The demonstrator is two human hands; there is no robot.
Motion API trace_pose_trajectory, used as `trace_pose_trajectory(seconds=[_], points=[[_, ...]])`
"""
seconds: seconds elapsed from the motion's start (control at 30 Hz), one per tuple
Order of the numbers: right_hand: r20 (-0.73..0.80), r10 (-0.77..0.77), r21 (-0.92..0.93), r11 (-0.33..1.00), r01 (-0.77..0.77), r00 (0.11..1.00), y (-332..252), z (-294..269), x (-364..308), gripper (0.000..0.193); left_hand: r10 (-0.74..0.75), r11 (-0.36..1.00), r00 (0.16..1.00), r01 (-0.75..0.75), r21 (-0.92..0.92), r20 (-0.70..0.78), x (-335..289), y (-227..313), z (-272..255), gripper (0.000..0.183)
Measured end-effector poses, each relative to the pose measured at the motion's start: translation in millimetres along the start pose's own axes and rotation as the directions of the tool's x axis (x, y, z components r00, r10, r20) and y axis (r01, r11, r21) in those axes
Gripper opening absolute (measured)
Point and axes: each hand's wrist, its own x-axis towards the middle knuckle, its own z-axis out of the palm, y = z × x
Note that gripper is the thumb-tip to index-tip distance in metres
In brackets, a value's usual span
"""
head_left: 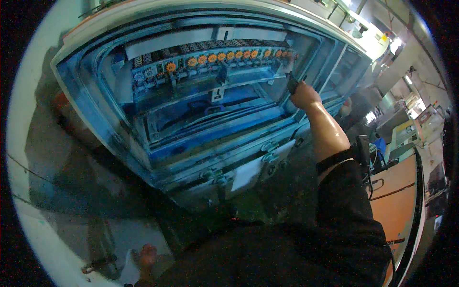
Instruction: Using a water spray gun to clean the interior and a detached panel of an industrial machine.
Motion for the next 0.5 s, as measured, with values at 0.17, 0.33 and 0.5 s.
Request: trace_pose_trajectory(seconds=[0.17, 0.33, 0.5], points=[[-0.084, 0.157, 0.035, 0.987, -0.155, 0.984, 6.0, 25.0, 21.0, 0.043, -0.219, 0.975, 0.96, 0.222, 0.002, 0.173, 34.5, -5.7, -7.1, 0.02], [-0.043, 0.113, 0.032, 0.993, -0.112, 0.993, -0.5, 39.8, 36.8, 0.048, -0.369, 0.891, 0.911, 0.403, -0.209, 0.185, 43.2, 10.2, 3.2, 0.021], [-0.053, 0.247, 0.151, 0.96, -0.237, 0.968, -20.6, 43.8, 38.2, 0.053, 0.248, 0.705, 0.96, -0.089, 0.704, -0.127, 22.2, 10.2, 22.9, 0.015]])
